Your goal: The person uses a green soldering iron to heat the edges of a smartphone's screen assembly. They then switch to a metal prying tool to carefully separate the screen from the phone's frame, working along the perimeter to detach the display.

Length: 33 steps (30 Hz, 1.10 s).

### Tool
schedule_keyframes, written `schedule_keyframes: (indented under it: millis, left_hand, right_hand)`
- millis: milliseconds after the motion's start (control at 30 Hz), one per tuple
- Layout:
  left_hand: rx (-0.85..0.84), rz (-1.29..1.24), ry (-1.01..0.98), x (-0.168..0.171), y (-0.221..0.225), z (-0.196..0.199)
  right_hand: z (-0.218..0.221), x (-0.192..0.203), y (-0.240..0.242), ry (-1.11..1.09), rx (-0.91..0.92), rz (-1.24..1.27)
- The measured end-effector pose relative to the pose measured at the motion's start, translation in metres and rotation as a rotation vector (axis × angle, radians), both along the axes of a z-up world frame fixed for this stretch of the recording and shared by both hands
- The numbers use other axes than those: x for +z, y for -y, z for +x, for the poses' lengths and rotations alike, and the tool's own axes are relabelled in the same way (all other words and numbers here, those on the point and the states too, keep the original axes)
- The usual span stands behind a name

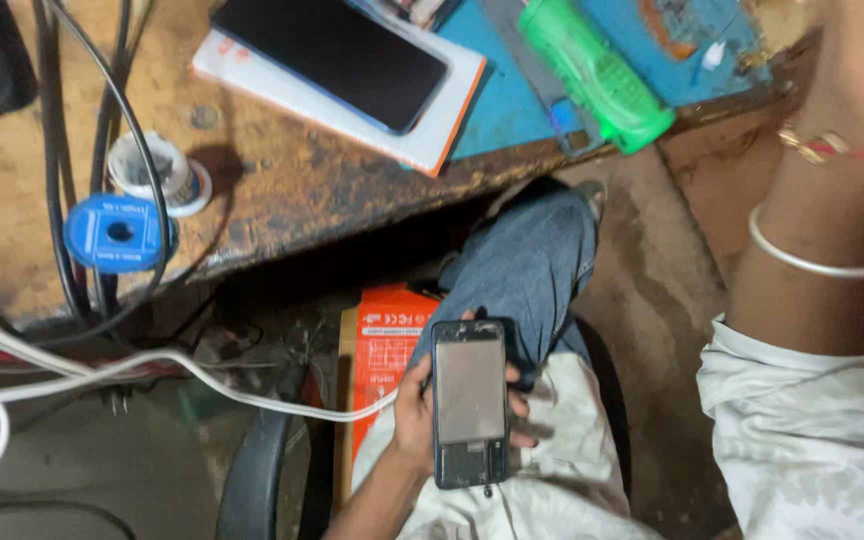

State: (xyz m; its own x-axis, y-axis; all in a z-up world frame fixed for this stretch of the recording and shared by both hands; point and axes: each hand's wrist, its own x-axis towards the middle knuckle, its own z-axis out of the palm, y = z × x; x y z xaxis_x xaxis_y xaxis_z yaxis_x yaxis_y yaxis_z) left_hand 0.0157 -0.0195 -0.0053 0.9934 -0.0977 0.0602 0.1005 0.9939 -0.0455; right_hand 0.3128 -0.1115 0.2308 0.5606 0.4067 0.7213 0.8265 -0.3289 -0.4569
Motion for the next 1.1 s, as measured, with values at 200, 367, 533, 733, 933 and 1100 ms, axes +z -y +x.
schedule_keyframes:
  millis: [200, 367, 533, 733, 933, 1100]
  left_hand:
    - [-0.040, -0.130, 0.052, -0.019, 0.003, -0.006]
    - [-0.024, -0.131, 0.037, -0.029, 0.003, -0.006]
    - [-0.010, -0.158, 0.008, -0.034, 0.008, -0.004]
    - [0.023, -0.149, -0.030, -0.030, 0.010, -0.005]
    - [0.127, -0.058, -0.011, -0.032, 0.014, -0.006]
    - [0.161, -0.050, -0.035, -0.033, 0.018, -0.005]
  right_hand:
    - [-0.110, -0.055, 0.049, -0.325, 0.126, 0.095]
    - [-0.150, -0.137, 0.069, -0.538, 0.042, 0.099]
    - [-0.162, -0.181, 0.052, -0.563, -0.079, 0.178]
    - [-0.176, -0.179, 0.030, -0.604, 0.031, 0.026]
    - [-0.221, -0.205, 0.064, -0.765, -0.020, 0.268]
    - [-0.230, -0.209, 0.058, -0.750, 0.082, 0.320]
